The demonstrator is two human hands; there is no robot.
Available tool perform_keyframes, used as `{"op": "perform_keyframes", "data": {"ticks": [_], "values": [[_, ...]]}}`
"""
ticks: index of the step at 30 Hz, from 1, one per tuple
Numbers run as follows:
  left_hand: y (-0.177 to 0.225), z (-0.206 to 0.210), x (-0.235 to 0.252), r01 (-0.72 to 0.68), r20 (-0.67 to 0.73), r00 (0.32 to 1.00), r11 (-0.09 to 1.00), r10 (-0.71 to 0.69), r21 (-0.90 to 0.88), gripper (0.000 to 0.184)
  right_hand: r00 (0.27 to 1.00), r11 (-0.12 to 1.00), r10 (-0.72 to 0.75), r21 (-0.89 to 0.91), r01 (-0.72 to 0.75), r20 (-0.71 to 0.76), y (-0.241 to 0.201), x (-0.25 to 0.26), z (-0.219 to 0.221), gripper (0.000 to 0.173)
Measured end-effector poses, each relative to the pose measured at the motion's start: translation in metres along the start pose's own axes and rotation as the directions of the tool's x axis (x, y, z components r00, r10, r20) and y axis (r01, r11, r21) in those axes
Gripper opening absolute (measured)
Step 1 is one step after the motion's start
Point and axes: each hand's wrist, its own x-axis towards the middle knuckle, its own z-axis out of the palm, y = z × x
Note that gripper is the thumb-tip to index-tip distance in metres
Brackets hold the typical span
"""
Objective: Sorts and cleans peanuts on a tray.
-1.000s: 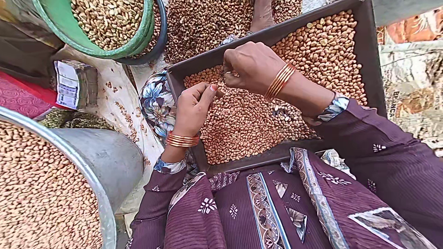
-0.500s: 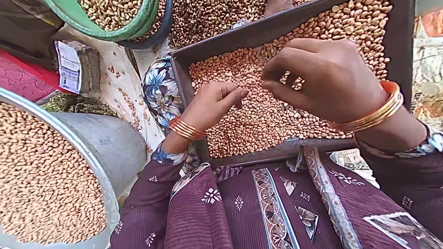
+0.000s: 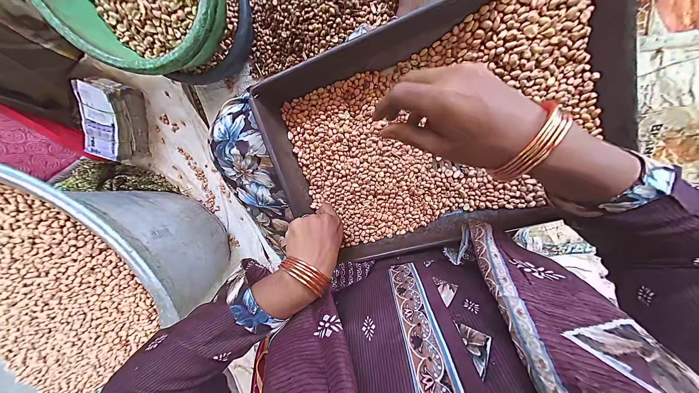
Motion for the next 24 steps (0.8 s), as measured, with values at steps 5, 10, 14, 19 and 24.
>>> {"op": "perform_keyframes", "data": {"ticks": [5, 10, 14, 19, 24], "values": [[-0.001, 0.008, -0.001, -0.028, -0.074, 0.997, 0.999, 0.031, 0.046, 0.026, 0.938, 0.925, 0.323, -0.165, -0.341, -0.128, 0.033, -0.014, -0.055, 0.038], [-0.05, -0.02, 0.019, -0.487, 0.053, 0.86, 0.846, 0.508, -0.216, 0.029, 0.691, 0.654, 0.721, -0.375, -0.657, 0.049, 0.045, 0.01, -0.019, 0.051], [-0.072, -0.038, 0.036, -0.654, -0.266, 0.519, 0.176, 0.813, -0.736, 0.021, 0.929, 0.954, 0.294, -0.021, -0.297, 0.224, 0.042, 0.017, 0.004, 0.046], [-0.098, -0.041, 0.039, -0.427, -0.388, 0.482, -0.176, 0.785, -0.887, 0.019, 0.871, 0.851, 0.491, -0.233, -0.471, 0.03, 0.037, -0.006, -0.031, 0.032], [-0.107, -0.037, 0.051, -0.355, -0.572, 0.494, -0.449, 0.655, -0.82, 0.023, 0.728, 0.803, 0.594, -0.297, -0.516, 0.342, 0.031, -0.027, -0.001, 0.035]]}}
